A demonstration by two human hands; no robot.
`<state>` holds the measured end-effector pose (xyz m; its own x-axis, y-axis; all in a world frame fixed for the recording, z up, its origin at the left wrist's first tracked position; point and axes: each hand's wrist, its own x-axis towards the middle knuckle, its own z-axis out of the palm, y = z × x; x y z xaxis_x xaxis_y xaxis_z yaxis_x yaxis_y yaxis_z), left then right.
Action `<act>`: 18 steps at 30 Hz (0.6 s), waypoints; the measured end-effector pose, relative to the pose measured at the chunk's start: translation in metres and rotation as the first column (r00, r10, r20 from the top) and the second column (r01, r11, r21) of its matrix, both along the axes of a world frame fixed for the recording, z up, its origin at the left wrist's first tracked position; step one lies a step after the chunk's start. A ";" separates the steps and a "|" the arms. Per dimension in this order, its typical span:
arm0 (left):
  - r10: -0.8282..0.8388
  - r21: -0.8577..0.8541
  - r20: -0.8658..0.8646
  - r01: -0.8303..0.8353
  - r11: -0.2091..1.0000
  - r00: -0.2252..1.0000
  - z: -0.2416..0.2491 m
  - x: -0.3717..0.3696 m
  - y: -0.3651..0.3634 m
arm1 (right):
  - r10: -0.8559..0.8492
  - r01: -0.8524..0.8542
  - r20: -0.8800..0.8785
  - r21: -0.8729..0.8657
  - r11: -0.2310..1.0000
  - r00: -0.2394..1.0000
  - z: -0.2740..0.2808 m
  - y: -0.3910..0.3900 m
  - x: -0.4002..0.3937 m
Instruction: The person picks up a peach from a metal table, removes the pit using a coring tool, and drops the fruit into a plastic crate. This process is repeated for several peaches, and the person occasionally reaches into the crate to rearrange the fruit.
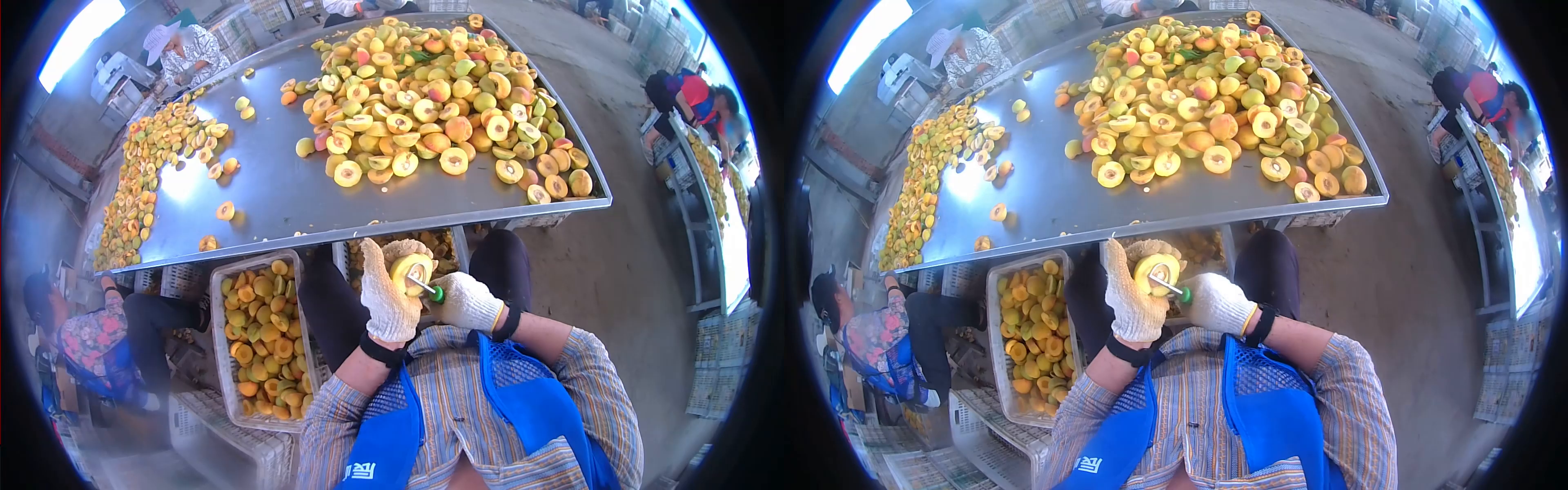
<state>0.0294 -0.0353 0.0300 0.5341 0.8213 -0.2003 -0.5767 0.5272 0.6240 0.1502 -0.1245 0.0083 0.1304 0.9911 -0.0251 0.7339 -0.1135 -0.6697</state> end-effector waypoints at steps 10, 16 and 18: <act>-0.041 0.080 -0.047 0.044 0.996 0.998 0.020 -0.002 0.010 | 0.118 -0.134 -0.205 -0.067 0.989 0.972 0.020 0.003 -0.004; -0.184 0.027 0.177 0.182 0.983 0.967 0.021 0.005 0.024 | 0.200 -0.292 -0.471 -0.130 0.947 0.859 0.007 0.006 -0.012; -0.199 0.043 0.015 0.199 0.979 0.980 0.011 0.004 0.031 | 0.104 -0.168 -0.236 -0.270 0.948 0.966 0.012 0.012 -0.006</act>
<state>0.0333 -0.0047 0.0414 0.6912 0.7054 -0.1569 -0.4751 0.6072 0.6369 0.1447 -0.1129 0.0207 -0.0457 0.9457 -0.3220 0.5975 -0.2324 -0.7674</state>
